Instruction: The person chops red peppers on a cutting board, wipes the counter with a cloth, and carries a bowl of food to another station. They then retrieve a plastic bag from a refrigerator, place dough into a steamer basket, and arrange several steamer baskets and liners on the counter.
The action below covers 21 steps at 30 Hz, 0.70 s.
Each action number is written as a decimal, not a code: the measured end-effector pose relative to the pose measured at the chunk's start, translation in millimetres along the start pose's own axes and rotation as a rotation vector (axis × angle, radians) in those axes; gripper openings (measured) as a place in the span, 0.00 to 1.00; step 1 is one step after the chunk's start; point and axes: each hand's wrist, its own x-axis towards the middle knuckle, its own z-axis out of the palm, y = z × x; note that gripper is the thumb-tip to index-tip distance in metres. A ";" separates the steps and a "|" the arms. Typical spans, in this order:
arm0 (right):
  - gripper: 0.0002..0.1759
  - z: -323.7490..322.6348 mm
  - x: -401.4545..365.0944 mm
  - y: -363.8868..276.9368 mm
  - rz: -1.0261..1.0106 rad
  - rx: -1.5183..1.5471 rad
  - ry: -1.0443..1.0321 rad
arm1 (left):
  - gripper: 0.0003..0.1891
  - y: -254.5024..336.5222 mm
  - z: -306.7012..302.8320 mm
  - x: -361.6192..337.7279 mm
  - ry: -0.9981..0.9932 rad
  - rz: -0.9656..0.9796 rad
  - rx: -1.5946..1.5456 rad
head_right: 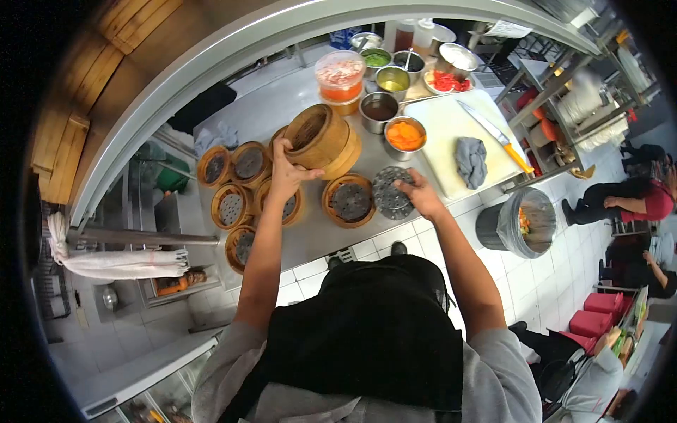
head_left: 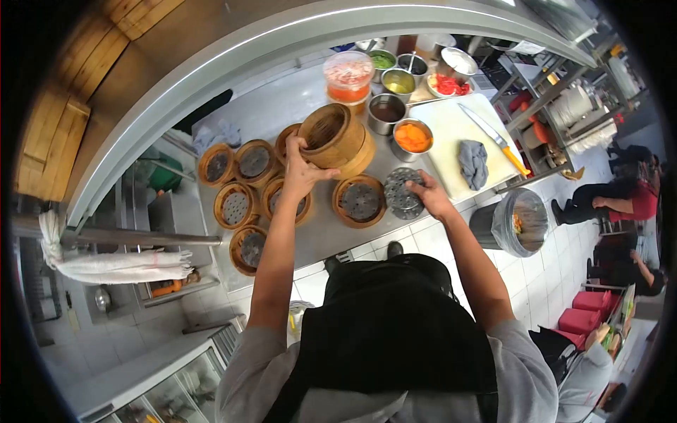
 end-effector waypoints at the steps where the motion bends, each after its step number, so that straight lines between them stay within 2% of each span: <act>1: 0.33 8.1 0.1 -1.6 -0.014 -0.100 0.003 | 0.47 -0.2 7.4 9.2 -0.017 0.087 0.248; 2: 0.30 10.3 1.0 -0.4 -0.027 -0.203 0.001 | 0.45 1.7 14.0 14.9 -0.025 0.170 0.497; 3: 0.34 9.1 11.0 17.9 -0.029 -0.165 -0.038 | 0.42 3.8 22.5 17.1 -0.109 -0.006 0.427; 4: 0.38 10.6 20.8 36.7 -0.030 -0.124 -0.086 | 0.42 0.6 28.9 20.5 -0.092 -0.007 0.427; 5: 0.29 35.4 -10.8 -13.1 0.005 -0.235 -0.081 | 0.41 -4.7 35.4 25.9 -0.188 0.059 0.516; 6: 0.20 37.4 5.9 26.5 -0.003 -0.102 0.000 | 0.40 -9.7 40.7 26.9 -0.286 0.119 0.606; 8: 0.17 57.2 1.5 27.5 0.066 -0.039 0.008 | 0.39 -1.1 36.8 21.4 -0.271 0.060 0.651; 10: 0.17 86.1 2.9 49.7 -0.059 -0.038 0.049 | 0.39 8.6 26.9 17.0 -0.179 0.008 0.588; 11: 0.18 103.7 -19.2 13.9 -0.094 -0.139 0.051 | 0.39 22.6 18.4 11.6 -0.103 0.051 0.634; 12: 0.19 107.9 -11.1 25.3 0.001 -0.048 -0.044 | 0.38 34.5 7.3 5.3 -0.067 -0.025 0.573; 14: 0.19 111.7 -6.8 26.8 0.121 0.225 -0.133 | 0.38 53.5 -4.5 -14.5 0.001 -0.002 0.629; 15: 0.19 105.7 -11.7 24.2 0.129 0.225 -0.138 | 0.38 54.7 -2.0 -25.5 0.001 -0.011 0.631; 17: 0.19 84.7 -27.2 -0.2 0.110 0.178 -0.014 | 0.37 56.8 -0.6 -47.6 -0.029 0.046 0.567; 18: 0.20 56.4 -12.9 33.4 0.057 0.250 -0.108 | 0.36 62.1 8.3 -59.0 -0.079 -0.017 0.566; 19: 0.18 28.0 -14.4 42.9 0.088 0.313 -0.135 | 0.35 56.1 17.2 -68.1 -0.123 -0.021 0.530; 21: 0.18 -17.3 -34.5 33.3 0.095 0.422 -0.021 | 0.32 39.6 38.4 -89.0 -0.193 -0.065 0.449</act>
